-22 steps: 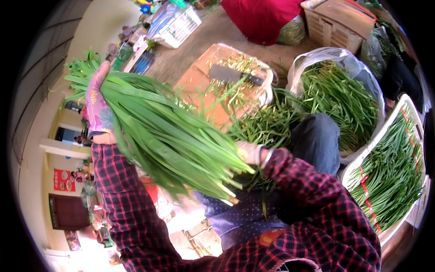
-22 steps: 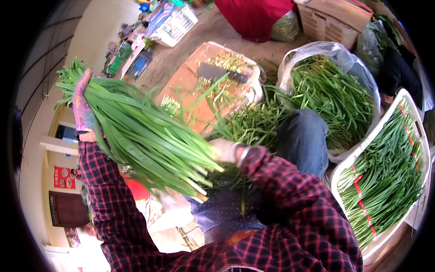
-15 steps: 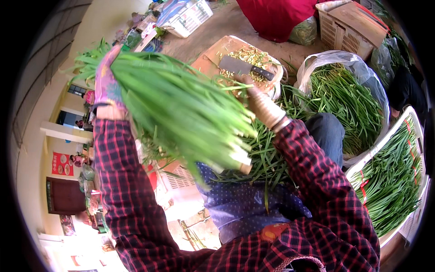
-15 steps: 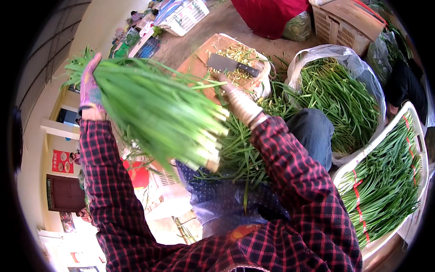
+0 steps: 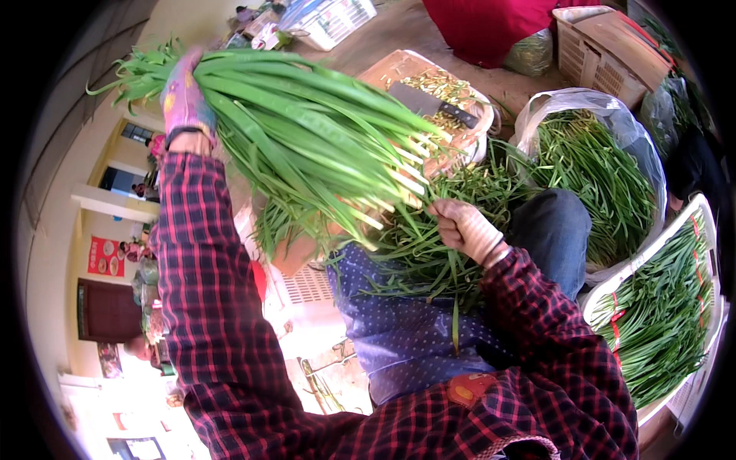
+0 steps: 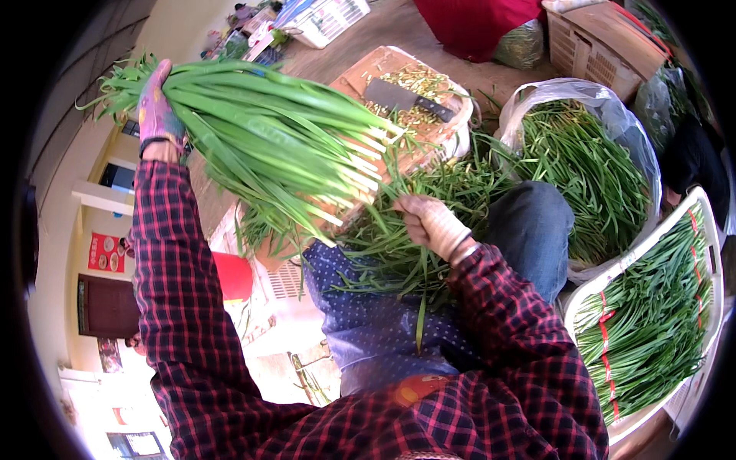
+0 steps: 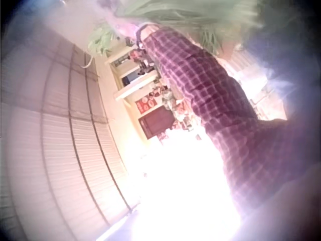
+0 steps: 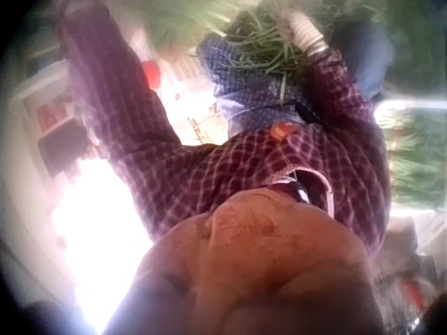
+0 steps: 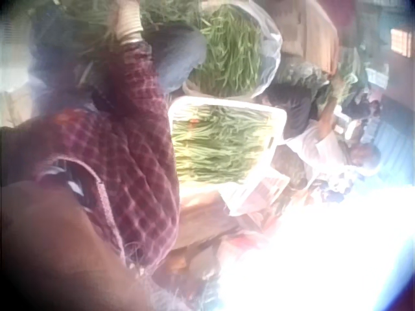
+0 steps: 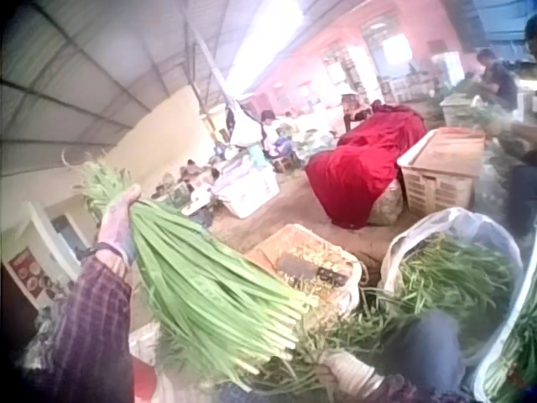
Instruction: The person cuts the roots of green onions using a knife, then gathers and aligns them into a bunch before tying them with a red tie.
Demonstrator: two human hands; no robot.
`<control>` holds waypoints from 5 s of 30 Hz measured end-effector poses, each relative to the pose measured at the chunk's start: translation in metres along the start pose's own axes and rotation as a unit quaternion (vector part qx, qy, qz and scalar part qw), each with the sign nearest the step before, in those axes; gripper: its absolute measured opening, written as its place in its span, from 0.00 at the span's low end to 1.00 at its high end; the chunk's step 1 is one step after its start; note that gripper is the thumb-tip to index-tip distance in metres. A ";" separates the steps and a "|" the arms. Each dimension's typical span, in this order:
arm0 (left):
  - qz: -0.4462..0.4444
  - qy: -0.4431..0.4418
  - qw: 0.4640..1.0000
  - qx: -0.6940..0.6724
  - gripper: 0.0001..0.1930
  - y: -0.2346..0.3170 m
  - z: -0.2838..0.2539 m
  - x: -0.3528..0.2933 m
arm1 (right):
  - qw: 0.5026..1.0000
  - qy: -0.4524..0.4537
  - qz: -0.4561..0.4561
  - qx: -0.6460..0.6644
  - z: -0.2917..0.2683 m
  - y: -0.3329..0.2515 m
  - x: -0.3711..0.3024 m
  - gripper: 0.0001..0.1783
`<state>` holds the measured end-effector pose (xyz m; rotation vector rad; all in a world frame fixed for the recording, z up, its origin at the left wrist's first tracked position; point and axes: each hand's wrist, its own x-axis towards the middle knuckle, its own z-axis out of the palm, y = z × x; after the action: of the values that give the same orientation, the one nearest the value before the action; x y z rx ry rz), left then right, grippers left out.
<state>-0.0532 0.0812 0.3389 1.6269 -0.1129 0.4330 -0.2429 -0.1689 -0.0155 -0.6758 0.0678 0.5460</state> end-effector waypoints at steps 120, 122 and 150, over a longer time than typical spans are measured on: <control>0.024 0.089 0.991 -0.093 0.17 0.078 0.009 -0.006 | 0.841 -0.064 -0.160 -0.512 0.057 0.054 0.017 0.39; -0.018 0.055 0.991 -0.124 0.18 0.069 0.000 -0.001 | 0.947 -0.095 -0.160 -0.261 0.078 0.045 0.039 0.30; -0.012 0.023 0.996 -0.086 0.19 0.050 -0.014 -0.058 | 0.933 -0.140 -0.230 -0.240 0.085 0.032 0.013 0.28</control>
<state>-0.1260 0.0782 0.3663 1.4470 -0.0928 0.4309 -0.2573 -0.0909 0.0298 -1.0465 -0.4988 0.1958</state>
